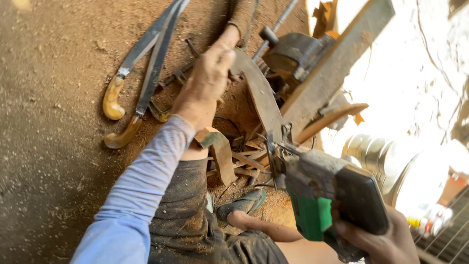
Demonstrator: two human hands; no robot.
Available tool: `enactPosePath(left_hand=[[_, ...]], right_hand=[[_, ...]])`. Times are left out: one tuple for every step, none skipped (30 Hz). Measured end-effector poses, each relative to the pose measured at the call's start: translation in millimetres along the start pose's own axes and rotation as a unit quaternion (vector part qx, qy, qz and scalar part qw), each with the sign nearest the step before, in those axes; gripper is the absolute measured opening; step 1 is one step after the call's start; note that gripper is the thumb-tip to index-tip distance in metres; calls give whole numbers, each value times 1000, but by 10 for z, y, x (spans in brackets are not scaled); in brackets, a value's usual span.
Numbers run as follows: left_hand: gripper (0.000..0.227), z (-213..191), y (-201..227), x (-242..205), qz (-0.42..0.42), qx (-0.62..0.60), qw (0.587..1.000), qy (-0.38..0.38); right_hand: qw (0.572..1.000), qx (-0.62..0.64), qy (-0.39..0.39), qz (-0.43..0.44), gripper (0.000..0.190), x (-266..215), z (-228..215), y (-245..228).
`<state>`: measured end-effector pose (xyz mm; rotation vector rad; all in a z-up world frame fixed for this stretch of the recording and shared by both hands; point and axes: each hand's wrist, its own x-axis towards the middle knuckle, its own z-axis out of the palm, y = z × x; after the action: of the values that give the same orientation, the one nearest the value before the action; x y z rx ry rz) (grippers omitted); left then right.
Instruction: The person sits on the ground and uses a jigsaw to cut a long plank of wood clamped in a vise. They guide the tool along the wood, then remove the cut piece and inspect the edges.
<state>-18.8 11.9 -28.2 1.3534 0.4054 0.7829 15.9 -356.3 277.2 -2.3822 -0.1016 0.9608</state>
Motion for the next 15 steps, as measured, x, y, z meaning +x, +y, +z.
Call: enactPosePath(left_hand=[[29,-77,109,-8,-102,-19,995,5],[28,-126,245,-14,-205,-35,978,6],[27,-183,406,-34,-172,-36,984,8],[29,-237,582,-39,-139,-39,989,9],[25,-267,762,-66,-105,-42,994,-7],[24,-299,945,-132,-71,-46,996,-24],[22,-291,1100,-196,-100,-131,984,-69],[23,-264,1227,-275,-132,-213,961,-114],[31,-221,1320,-387,-162,-220,952,-137],[39,-152,1375,-510,-193,-225,942,-161],[45,-44,1396,-655,-201,-232,932,-191],[51,56,1401,-795,-210,-240,922,-222],[51,158,1385,-927,-265,-233,904,-242],[51,287,1342,-1050,-319,-223,884,-260],[49,413,1296,-1201,-322,-236,878,-266]], right_hand=[[1000,14,-2,-4,50,-101,-74,159],[999,37,8,11,52,-205,-145,302],[997,65,22,27,55,-342,-178,458],[994,93,36,43,57,-473,-195,607],[989,121,71,50,52,-634,-193,750],[982,147,106,58,48,-760,-195,873],[972,174,143,65,44,-865,-168,991],[961,207,173,60,43,-952,-106,1108],[949,236,200,56,41,-1016,-64,1219],[936,264,227,52,40,-1067,-28,1331],[921,304,241,32,36,-1058,6,1447],[904,344,256,11,32,-1012,39,1580],[887,379,265,-12,28,-955,54,1737],[857,421,298,-6,26,-874,101,1917],[824,460,330,2,25,-773,169,2114]])
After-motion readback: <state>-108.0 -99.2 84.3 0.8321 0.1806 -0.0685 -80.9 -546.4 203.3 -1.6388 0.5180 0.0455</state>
